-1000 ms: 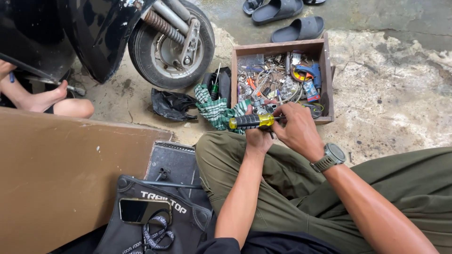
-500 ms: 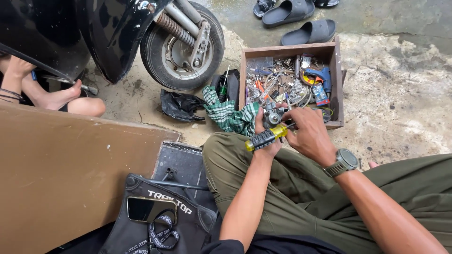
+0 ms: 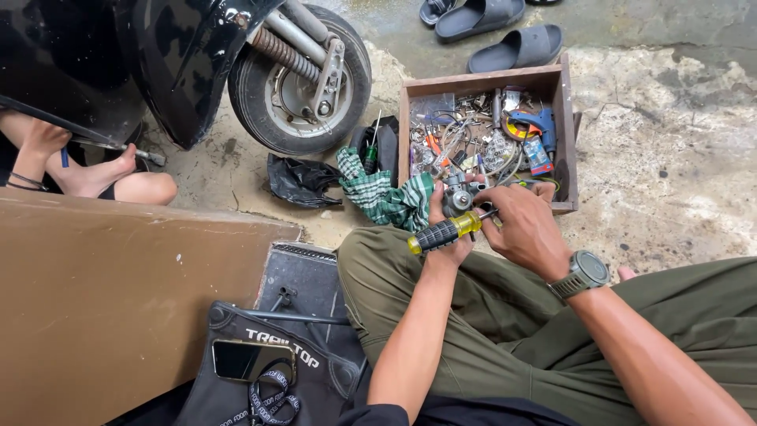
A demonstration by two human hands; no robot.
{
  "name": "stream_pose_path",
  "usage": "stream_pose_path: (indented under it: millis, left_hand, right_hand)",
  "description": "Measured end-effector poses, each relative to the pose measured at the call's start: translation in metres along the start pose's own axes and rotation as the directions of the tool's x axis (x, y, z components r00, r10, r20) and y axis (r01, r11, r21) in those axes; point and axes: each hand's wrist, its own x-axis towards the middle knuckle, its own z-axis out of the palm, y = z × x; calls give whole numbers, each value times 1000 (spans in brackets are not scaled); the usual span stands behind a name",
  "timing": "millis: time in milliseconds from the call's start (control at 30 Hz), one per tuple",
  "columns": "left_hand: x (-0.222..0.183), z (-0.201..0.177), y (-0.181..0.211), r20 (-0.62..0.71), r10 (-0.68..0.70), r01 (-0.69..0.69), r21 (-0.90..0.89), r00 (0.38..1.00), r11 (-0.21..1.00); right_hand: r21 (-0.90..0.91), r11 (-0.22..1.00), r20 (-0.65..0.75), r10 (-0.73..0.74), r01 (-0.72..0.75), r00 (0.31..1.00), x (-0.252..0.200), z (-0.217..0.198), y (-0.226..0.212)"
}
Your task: Disassembling a motorcycle carburetor using a screwdriver to remove internal components.
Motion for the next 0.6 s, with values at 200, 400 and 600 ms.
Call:
stream_pose_path:
  millis: [200,400,600]
  left_hand:
    - [6,-9,7,77,-18,24,-73,997,997]
    - [5,-10,3,60,25,-25,-7,998,1000]
    - [5,-7,2,90,30,-31,15,995,999]
  right_hand:
    - [44,997,21,66,-67,998,-3,10,4]
    - [124,986,44,106,-111,993,-5,14,4]
    - [139,983,47,111,-117,993,-2,8,2]
